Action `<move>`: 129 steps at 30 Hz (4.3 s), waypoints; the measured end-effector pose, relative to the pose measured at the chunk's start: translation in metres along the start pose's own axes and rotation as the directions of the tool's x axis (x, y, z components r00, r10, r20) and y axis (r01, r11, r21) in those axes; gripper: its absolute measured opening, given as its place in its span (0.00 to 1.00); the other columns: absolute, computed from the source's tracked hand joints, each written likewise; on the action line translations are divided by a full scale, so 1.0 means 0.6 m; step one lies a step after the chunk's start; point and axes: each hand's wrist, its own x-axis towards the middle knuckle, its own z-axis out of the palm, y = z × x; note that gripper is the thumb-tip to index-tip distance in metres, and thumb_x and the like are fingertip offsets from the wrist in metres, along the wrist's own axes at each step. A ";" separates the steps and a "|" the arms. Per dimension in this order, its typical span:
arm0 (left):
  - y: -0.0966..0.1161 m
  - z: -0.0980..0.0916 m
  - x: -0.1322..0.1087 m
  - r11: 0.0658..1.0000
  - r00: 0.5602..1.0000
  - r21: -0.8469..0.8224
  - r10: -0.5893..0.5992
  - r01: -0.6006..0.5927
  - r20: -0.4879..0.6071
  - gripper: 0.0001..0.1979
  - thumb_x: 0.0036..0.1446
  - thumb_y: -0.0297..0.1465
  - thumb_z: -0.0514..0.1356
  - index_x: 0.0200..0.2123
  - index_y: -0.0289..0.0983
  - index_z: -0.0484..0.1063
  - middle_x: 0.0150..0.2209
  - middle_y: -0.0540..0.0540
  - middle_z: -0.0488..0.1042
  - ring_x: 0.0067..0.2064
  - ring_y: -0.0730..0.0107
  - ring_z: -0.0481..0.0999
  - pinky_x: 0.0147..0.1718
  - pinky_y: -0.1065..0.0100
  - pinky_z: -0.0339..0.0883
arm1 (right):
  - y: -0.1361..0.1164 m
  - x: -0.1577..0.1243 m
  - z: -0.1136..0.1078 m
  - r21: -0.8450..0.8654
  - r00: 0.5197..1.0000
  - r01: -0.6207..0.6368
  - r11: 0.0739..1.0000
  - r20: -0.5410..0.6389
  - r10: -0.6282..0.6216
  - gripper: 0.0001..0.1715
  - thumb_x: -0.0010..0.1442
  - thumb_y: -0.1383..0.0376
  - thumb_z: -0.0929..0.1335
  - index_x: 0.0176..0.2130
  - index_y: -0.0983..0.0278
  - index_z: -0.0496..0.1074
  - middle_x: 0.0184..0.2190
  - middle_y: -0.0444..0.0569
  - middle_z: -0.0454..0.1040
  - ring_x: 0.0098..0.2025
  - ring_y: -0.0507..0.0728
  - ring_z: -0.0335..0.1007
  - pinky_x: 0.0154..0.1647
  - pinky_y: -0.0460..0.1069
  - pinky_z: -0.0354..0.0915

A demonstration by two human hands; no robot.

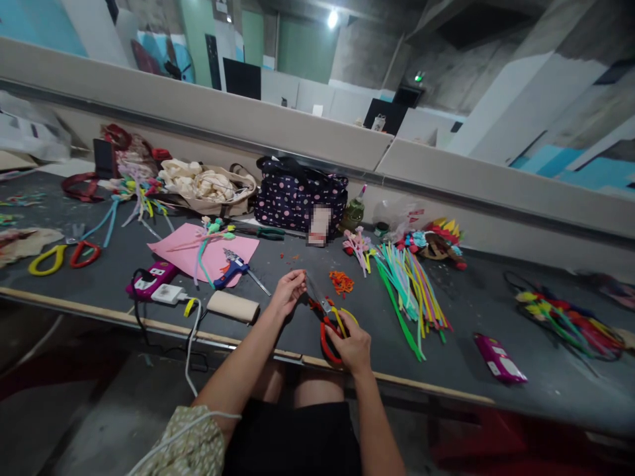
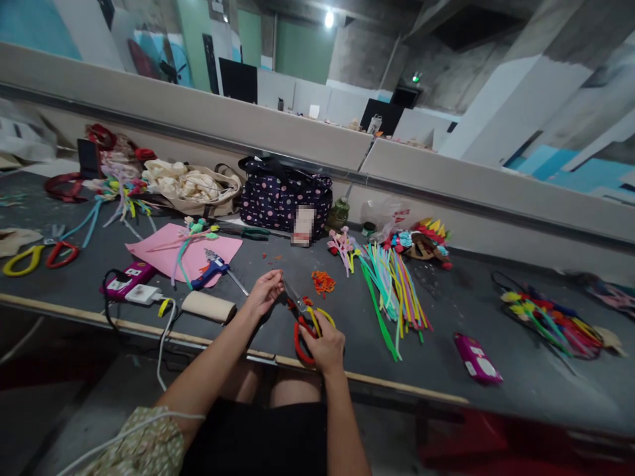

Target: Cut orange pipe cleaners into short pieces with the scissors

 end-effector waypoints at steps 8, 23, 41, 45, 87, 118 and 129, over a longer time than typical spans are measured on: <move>-0.001 0.000 0.000 1.000 1.000 0.009 0.001 -0.001 -0.011 0.18 0.35 0.30 0.72 0.31 0.32 0.72 0.22 0.53 0.70 0.20 0.82 0.67 0.23 0.76 0.64 | 0.002 0.002 0.001 0.002 1.000 0.016 1.000 -0.001 -0.016 0.30 0.55 0.47 0.66 0.47 0.67 0.73 0.28 0.48 0.77 0.26 0.53 0.73 0.34 0.47 0.69; -0.008 -0.008 0.008 0.999 1.000 -0.050 -0.013 0.013 -0.002 0.17 0.35 0.28 0.72 0.30 0.32 0.71 0.21 0.54 0.67 0.20 0.84 0.63 0.21 0.78 0.60 | 0.002 0.003 0.002 0.002 0.997 0.080 0.997 0.004 -0.080 0.28 0.56 0.49 0.66 0.48 0.66 0.72 0.37 0.51 0.78 0.33 0.55 0.76 0.39 0.48 0.69; -0.008 -0.008 0.008 1.000 0.998 -0.003 -0.024 0.023 -0.066 0.16 0.36 0.26 0.71 0.31 0.32 0.73 0.25 0.51 0.72 0.22 0.83 0.67 0.23 0.78 0.63 | 0.001 0.004 0.003 -0.088 0.997 0.066 0.994 -0.026 -0.069 0.29 0.58 0.48 0.64 0.48 0.66 0.72 0.40 0.53 0.78 0.37 0.57 0.76 0.38 0.48 0.69; -0.005 -0.004 0.005 1.000 0.998 -0.020 -0.009 0.008 -0.070 0.15 0.37 0.26 0.71 0.31 0.32 0.73 0.24 0.51 0.71 0.20 0.84 0.65 0.22 0.77 0.62 | -0.005 0.008 0.004 -0.141 0.998 -0.010 0.990 -0.056 0.002 0.31 0.57 0.47 0.64 0.48 0.66 0.72 0.39 0.54 0.78 0.36 0.57 0.75 0.37 0.49 0.67; -0.009 -0.009 0.006 0.978 0.985 0.145 0.159 -0.147 -0.073 0.16 0.39 0.32 0.70 0.33 0.33 0.73 0.24 0.51 0.71 0.23 0.79 0.70 0.27 0.74 0.68 | -0.012 0.009 -0.007 -0.069 0.999 0.027 0.997 0.044 -0.024 0.31 0.54 0.49 0.66 0.50 0.65 0.70 0.29 0.48 0.75 0.30 0.53 0.71 0.35 0.47 0.65; -0.008 -0.008 0.005 0.985 0.989 0.132 0.126 -0.115 -0.079 0.17 0.37 0.30 0.70 0.35 0.33 0.75 0.28 0.49 0.74 0.25 0.79 0.71 0.28 0.74 0.68 | -0.003 0.006 -0.002 -0.059 0.999 0.043 0.997 0.016 -0.042 0.32 0.55 0.47 0.66 0.51 0.65 0.71 0.29 0.48 0.76 0.29 0.53 0.71 0.35 0.48 0.66; -0.010 -0.008 0.006 0.985 0.993 0.148 0.094 -0.083 -0.067 0.16 0.37 0.30 0.69 0.33 0.32 0.73 0.23 0.50 0.72 0.23 0.78 0.71 0.27 0.74 0.68 | 0.000 0.004 0.003 -0.087 0.993 0.107 0.990 -0.030 -0.110 0.30 0.57 0.48 0.65 0.50 0.66 0.71 0.33 0.51 0.78 0.29 0.53 0.72 0.35 0.47 0.66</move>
